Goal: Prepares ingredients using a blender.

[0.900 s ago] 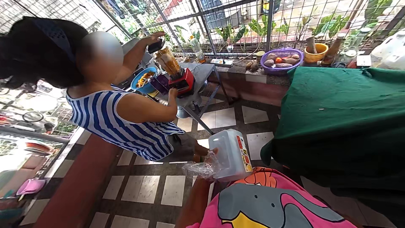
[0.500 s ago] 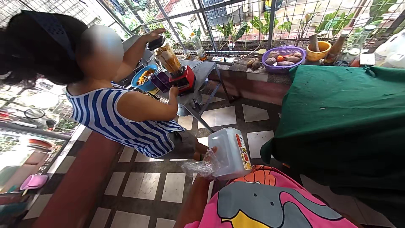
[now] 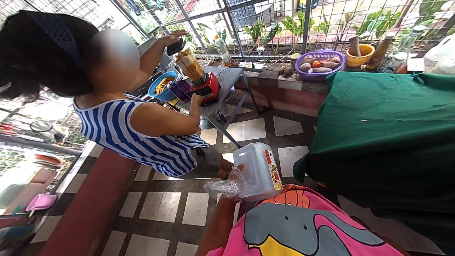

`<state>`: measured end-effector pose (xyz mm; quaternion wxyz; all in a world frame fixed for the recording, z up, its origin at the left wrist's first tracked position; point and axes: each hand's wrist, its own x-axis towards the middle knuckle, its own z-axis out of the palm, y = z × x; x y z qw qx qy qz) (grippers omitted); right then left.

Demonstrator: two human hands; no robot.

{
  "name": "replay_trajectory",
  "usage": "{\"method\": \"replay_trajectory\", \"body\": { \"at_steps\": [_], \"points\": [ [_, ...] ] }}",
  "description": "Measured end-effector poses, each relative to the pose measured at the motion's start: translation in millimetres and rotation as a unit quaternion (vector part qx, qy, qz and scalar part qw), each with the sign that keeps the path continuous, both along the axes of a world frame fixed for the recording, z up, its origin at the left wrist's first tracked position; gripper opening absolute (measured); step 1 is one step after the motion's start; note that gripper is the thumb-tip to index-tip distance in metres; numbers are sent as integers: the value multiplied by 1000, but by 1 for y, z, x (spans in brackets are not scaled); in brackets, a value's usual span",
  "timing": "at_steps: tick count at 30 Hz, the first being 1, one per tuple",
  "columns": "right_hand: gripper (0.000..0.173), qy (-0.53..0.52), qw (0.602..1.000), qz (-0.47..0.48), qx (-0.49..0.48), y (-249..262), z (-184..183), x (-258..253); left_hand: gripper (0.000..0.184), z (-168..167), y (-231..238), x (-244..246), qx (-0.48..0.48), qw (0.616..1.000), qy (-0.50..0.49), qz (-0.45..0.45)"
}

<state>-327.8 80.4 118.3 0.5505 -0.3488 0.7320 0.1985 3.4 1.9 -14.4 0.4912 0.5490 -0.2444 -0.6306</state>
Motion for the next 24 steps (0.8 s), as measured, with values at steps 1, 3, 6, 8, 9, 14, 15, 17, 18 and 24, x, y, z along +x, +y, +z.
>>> {"method": "replay_trajectory", "body": {
  "at_steps": [1, 3, 6, 8, 9, 14, 15, 17, 18, 24],
  "points": [
    [39, -17, 999, 31, -15, 10, -42, -14, 28, -1, 0, 0, 2, 1000, 1, 0],
    [40, -33, 998, 53, -7, 18, -99, -31, 29, 0, -1, 1, 6, 1000, 5, -12],
    [43, -14, 998, 57, 17, 23, -132, -36, 31, -1, -1, 1, 10, 1000, 1, -16],
    [40, 0, 997, 83, -3, 28, -147, -41, 31, 0, -1, 0, 11, 1000, -2, -15],
    [39, 1, 995, 99, -27, 32, -150, -46, 32, 0, -1, 0, 12, 1000, -4, -15],
    [39, 44, 997, 52, -23, 24, -92, -21, 31, -3, -1, 0, 12, 1000, -3, -6],
    [40, 36, 998, 55, -5, 18, -90, -21, 31, -3, -2, 1, 11, 1000, -3, -8],
    [40, 36, 998, 48, 4, 14, -74, -15, 32, -5, -2, 2, 6, 1000, -1, -13],
    [40, 37, 998, 42, -7, 15, -65, -12, 32, -6, -1, 3, 5, 1000, -1, -14],
    [45, -8, 999, 50, -17, 21, -77, -26, 30, -5, -1, 2, 8, 1000, -5, -9]
  ]
}}
